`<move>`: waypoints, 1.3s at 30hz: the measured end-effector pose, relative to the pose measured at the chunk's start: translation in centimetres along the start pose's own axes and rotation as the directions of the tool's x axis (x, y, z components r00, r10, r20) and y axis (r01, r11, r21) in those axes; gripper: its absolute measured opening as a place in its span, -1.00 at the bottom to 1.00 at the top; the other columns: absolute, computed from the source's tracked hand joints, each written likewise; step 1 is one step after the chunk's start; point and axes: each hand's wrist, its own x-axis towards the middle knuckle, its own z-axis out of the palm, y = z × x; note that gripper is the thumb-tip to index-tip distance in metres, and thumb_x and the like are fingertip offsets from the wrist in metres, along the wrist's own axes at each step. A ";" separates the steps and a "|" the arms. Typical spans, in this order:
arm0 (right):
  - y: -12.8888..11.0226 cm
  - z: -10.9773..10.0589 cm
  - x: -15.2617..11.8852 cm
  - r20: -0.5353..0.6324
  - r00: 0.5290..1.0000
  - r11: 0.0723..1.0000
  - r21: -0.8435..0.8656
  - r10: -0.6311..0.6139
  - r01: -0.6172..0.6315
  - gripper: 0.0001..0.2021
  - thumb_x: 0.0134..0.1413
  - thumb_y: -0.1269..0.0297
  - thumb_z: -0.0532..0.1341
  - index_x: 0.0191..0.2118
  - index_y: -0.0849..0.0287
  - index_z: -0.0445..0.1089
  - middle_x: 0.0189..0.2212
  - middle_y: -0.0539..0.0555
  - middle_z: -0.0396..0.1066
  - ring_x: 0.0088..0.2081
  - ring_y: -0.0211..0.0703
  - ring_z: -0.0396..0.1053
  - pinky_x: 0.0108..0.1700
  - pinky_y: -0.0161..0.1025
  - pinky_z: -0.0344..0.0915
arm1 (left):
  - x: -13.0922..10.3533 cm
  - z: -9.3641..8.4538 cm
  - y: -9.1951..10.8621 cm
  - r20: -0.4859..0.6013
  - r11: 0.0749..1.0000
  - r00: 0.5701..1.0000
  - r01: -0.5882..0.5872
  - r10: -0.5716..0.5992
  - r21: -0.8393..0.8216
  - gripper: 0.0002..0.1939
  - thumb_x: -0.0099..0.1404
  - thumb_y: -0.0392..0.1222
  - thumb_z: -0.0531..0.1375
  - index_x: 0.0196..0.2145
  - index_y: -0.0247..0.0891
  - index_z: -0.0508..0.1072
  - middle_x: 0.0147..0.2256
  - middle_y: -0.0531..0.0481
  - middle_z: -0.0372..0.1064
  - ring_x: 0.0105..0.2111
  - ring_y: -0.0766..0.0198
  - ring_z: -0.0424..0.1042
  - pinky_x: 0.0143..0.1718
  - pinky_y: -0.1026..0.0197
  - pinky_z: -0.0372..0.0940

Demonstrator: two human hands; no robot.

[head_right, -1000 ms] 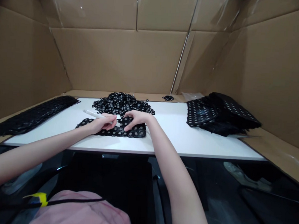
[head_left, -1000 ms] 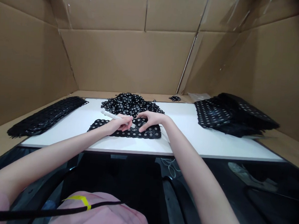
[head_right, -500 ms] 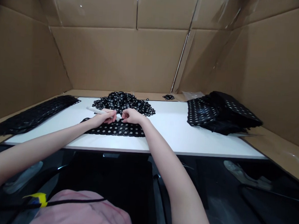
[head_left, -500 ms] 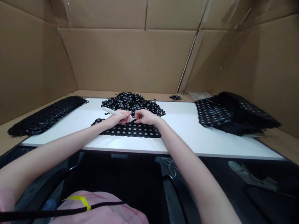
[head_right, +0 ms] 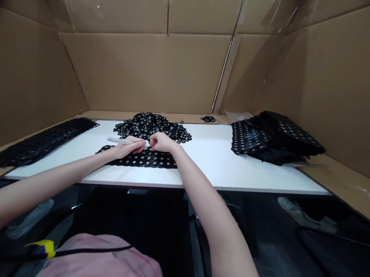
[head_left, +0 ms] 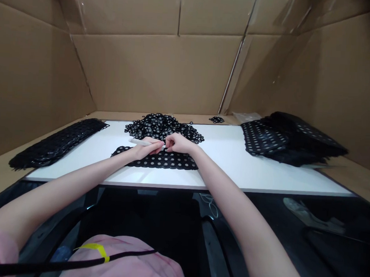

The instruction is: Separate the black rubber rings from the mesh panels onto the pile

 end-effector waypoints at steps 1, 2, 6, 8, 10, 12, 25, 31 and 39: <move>-0.1 0.0 0.0 0.004 1.000 1.000 0.001 0.004 -0.004 -0.88 -0.25 0.48 0.28 -0.56 0.21 0.32 -0.57 -0.07 0.34 -0.46 -0.30 0.29 -0.33 -0.33 0.22 | 0.0 -0.1 0.0 0.014 1.000 1.000 0.001 -0.001 0.002 -0.51 0.36 0.04 -0.05 -0.61 -0.31 0.24 -0.65 0.09 0.12 -0.56 0.39 0.13 -0.44 0.28 0.06; -0.2 0.0 0.0 0.008 1.000 1.000 0.001 0.005 -0.005 -0.88 -0.26 0.48 0.28 -0.56 0.21 0.31 -0.57 -0.07 0.34 -0.46 -0.30 0.29 -0.33 -0.33 0.22 | 0.0 -0.1 0.0 0.025 1.000 1.000 0.004 -0.004 0.000 -0.52 0.36 0.04 -0.05 -0.61 -0.30 0.24 -0.65 0.09 0.12 -0.56 0.39 0.13 -0.44 0.27 0.06; -0.4 -0.1 0.0 0.012 1.000 1.000 -0.010 0.000 0.000 -0.88 -0.27 0.49 0.28 -0.57 0.22 0.31 -0.57 -0.07 0.34 -0.45 -0.30 0.28 -0.33 -0.33 0.21 | 0.2 -0.2 -0.1 0.069 1.000 0.997 0.022 -0.021 -0.016 -0.52 0.35 0.05 -0.03 -0.62 -0.30 0.22 -0.66 0.10 0.10 -0.57 0.38 0.11 -0.45 0.27 0.05; -0.3 -0.1 0.1 0.011 1.000 1.000 -0.012 0.008 -0.008 -0.89 -0.27 0.48 0.28 -0.56 0.22 0.32 -0.56 -0.07 0.35 -0.45 -0.30 0.29 -0.34 -0.33 0.21 | 0.3 -0.2 0.0 0.092 0.999 0.995 0.031 -0.029 -0.024 -0.52 0.34 0.04 -0.02 -0.63 -0.30 0.23 -0.67 0.09 0.10 -0.57 0.38 0.11 -0.44 0.26 0.05; -0.2 0.0 0.0 0.010 1.000 1.000 -0.013 0.015 -0.015 -0.90 -0.25 0.47 0.28 -0.54 0.22 0.33 -0.55 -0.06 0.36 -0.45 -0.29 0.29 -0.33 -0.33 0.22 | 0.3 -0.1 0.0 0.101 0.999 0.994 0.035 -0.032 -0.030 -0.52 0.34 0.04 -0.02 -0.63 -0.30 0.24 -0.67 0.09 0.10 -0.57 0.38 0.11 -0.44 0.26 0.06; 0.0 0.0 -0.1 0.011 1.000 1.000 -0.016 0.013 -0.013 -0.91 -0.22 0.44 0.28 -0.51 0.22 0.34 -0.52 -0.04 0.37 -0.43 -0.28 0.31 -0.32 -0.33 0.23 | 0.2 -0.1 -0.1 0.086 0.999 0.996 0.036 -0.033 -0.039 -0.52 0.33 0.05 -0.01 -0.62 -0.31 0.27 -0.67 0.09 0.10 -0.57 0.38 0.12 -0.44 0.26 0.06; -0.9 -0.6 -1.3 0.105 0.994 0.974 -0.227 0.024 0.000 -0.72 -0.22 0.11 0.33 -0.40 0.19 0.36 -0.41 -0.01 0.36 -0.35 -0.20 0.25 -0.34 -0.30 0.10 | -1.0 0.0 0.7 -0.048 0.975 0.993 0.092 -0.104 -0.201 -0.50 0.33 0.07 0.02 -0.62 -0.33 0.31 -0.69 0.09 0.12 -0.64 0.43 0.09 -0.55 0.30 0.01; -0.5 -0.5 -1.0 0.083 0.995 0.981 -0.178 -0.058 0.072 -0.74 -0.27 0.19 0.34 -0.50 0.18 0.26 -0.52 -0.09 0.22 -0.42 -0.26 0.17 -0.35 -0.31 0.04 | -1.1 0.2 0.6 -0.008 0.982 0.997 0.075 -0.078 -0.171 -0.51 0.34 0.08 0.01 -0.58 -0.33 0.32 -0.65 0.08 0.16 -0.61 0.42 0.13 -0.52 0.30 0.04; -0.6 -0.4 -1.0 0.071 0.996 0.983 -0.169 -0.062 0.073 -0.76 -0.29 0.20 0.35 -0.51 0.18 0.30 -0.54 -0.09 0.23 -0.42 -0.26 0.17 -0.35 -0.31 0.05 | -1.3 0.2 1.2 0.020 0.990 0.998 0.064 -0.062 -0.128 -0.53 0.35 0.07 -0.02 -0.56 -0.32 0.33 -0.65 0.07 0.16 -0.59 0.40 0.13 -0.50 0.29 0.06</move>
